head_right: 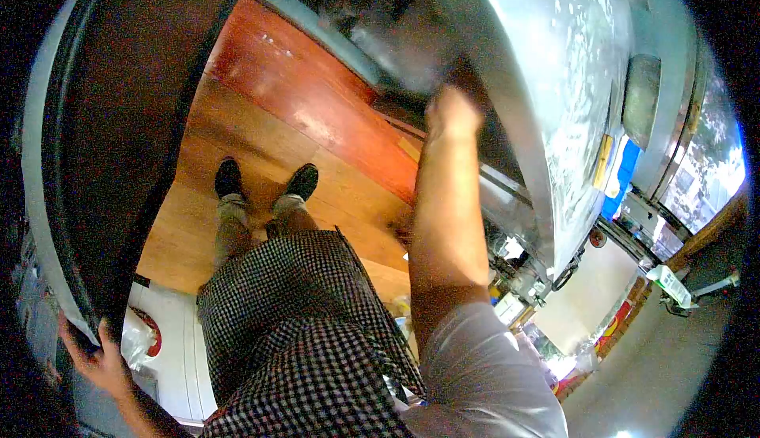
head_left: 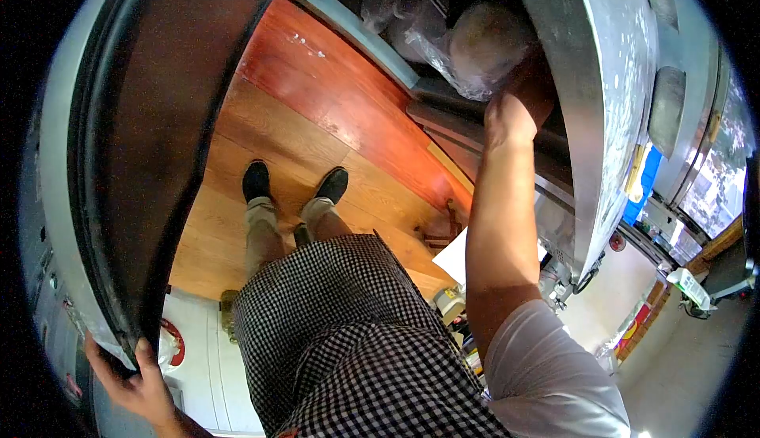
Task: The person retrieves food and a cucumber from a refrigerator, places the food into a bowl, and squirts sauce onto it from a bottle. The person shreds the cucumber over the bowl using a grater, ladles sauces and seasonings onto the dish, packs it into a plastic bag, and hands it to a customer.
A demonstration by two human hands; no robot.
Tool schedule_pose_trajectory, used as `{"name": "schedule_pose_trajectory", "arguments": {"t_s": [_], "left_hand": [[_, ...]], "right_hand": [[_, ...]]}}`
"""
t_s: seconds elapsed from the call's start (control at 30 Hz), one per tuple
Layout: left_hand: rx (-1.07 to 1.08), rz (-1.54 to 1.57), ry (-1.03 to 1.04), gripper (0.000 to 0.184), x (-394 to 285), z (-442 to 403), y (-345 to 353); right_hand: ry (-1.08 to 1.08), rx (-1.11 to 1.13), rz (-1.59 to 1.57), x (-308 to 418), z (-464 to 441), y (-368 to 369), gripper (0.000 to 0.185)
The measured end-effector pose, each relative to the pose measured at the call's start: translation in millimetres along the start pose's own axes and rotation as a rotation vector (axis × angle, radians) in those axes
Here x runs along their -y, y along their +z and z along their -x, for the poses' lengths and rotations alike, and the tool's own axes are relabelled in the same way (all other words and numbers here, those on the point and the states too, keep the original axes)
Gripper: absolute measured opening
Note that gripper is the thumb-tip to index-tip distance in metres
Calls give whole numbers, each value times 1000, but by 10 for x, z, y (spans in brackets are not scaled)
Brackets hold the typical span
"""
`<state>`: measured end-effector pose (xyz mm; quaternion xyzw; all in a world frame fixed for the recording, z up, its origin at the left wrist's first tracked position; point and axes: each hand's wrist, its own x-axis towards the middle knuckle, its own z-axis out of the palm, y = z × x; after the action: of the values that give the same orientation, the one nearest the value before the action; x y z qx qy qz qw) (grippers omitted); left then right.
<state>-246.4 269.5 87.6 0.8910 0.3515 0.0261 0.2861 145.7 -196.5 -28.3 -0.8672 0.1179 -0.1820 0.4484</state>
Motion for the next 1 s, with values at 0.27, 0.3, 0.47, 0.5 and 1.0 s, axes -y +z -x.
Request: {"name": "schedule_pose_trajectory", "arguments": {"t_s": [0.27, 0.3, 0.47, 0.5, 1.0], "left_hand": [[-102, -193, 437, 59, -271, -170, 48], [-139, -251, 511, 57, -406, -118, 29], [198, 171, 580, 71, -1046, -9, 645], [241, 225, 572, 71, -1176, -92, 901], [400, 313, 603, 33, -900, -140, 1939]], "right_hand": [[-63, 112, -111, 650, 992, -118, 16], [-223, 143, -66, 683, 1053, -129, 14], [-465, 519, -94, 1044, 1404, -48, 5], [-409, 625, -45, 1109, 1505, -32, 3], [-280, 557, 201, 823, 1290, 544, 31]]}}
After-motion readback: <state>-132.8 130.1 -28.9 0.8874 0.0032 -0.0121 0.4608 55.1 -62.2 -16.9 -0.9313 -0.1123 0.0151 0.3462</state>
